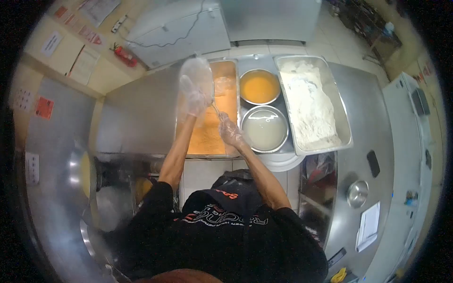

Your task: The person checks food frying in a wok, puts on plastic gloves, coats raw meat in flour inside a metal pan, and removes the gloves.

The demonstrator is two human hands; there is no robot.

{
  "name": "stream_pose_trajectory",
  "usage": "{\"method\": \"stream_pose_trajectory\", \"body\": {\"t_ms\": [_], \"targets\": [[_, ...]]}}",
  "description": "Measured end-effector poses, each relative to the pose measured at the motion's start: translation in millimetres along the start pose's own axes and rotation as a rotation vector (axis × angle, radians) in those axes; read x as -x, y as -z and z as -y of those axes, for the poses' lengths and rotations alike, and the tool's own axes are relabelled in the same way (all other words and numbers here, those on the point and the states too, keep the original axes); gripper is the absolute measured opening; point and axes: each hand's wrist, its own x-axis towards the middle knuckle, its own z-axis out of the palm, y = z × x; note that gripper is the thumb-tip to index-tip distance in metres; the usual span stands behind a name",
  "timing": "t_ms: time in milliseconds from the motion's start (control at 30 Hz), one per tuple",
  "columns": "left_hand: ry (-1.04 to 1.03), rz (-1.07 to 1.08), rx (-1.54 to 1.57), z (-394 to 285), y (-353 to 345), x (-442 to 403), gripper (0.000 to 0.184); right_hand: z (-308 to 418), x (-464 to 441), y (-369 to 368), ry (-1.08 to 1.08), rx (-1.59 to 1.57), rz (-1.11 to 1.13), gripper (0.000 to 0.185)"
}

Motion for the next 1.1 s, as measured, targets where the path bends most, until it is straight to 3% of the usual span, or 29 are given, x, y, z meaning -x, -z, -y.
{"method": "stream_pose_trajectory", "body": {"t_ms": [33, 233, 367, 467, 500, 567, 633, 667, 700, 767, 800, 867, 900, 967, 1100], "targets": [[-0.035, 0.022, -0.078, -0.1, -21.5, -2.4, 0.065, 15.2, -4.1, 9.9, -0.123, -0.054, 0.047, 0.034], [-0.134, 0.135, -0.121, 7.3, -49.1, 4.9, 0.065, 35.4, -9.3, 11.8, -0.333, -0.224, -0.015, 0.032], [-0.208, 0.288, -0.201, 23.9, -43.1, -5.7, 0.057, 22.4, 8.8, -14.4, -0.272, -0.129, -0.118, 0.029], [-0.249, 0.275, -0.135, 33.5, -35.3, -5.3, 0.056, -25.8, 4.5, -38.8, -0.108, -0.134, -0.007, 0.028], [-0.258, 0.260, -0.105, 36.3, -32.3, -4.6, 0.055, -35.5, 6.5, -48.9, -0.234, -0.464, 0.054, 0.030], [-0.239, 0.219, -0.028, 44.1, -26.3, -0.3, 0.055, -11.3, 29.1, -49.8, -0.383, -0.809, 0.097, 0.032], [-0.193, 0.087, 0.099, 51.8, -21.4, -9.6, 0.054, 63.4, 19.0, -5.1, -0.320, -0.188, -0.064, 0.036], [-0.147, -0.009, 0.178, 56.0, -16.9, -11.1, 0.054, 50.9, 26.1, -9.4, -0.333, -0.177, -0.100, 0.036], [-0.088, -0.122, 0.270, 58.8, -11.2, -12.9, 0.053, 26.4, 35.7, -16.9, -0.109, -0.016, -0.218, 0.032], [0.076, -0.315, 0.458, 63.4, 4.4, -11.0, 0.053, 17.6, 55.8, 5.7, 0.094, 0.178, -0.320, 0.030], [0.164, -0.373, 0.549, 63.9, 13.5, -5.8, 0.052, 37.0, 65.6, 34.3, -0.228, -0.471, -0.415, 0.030], [0.291, -0.428, 0.688, 58.9, 25.4, 6.8, 0.052, 58.4, 84.0, 83.9, -0.397, -0.597, -0.501, 0.031], [0.334, -0.439, 0.742, 54.9, 28.9, 13.2, 0.052, 54.2, 88.1, 110.8, -0.228, -0.075, -0.473, 0.030], [0.368, -0.382, 0.814, 35.8, 24.8, 26.6, 0.051, 29.2, 115.9, 168.2, -0.359, 0.103, -0.375, 0.045], [0.345, -0.167, 0.905, -23.1, 2.6, 65.7, 0.050, -3.2, 148.0, 273.5, -0.557, 0.668, -0.629, 0.031]]}}
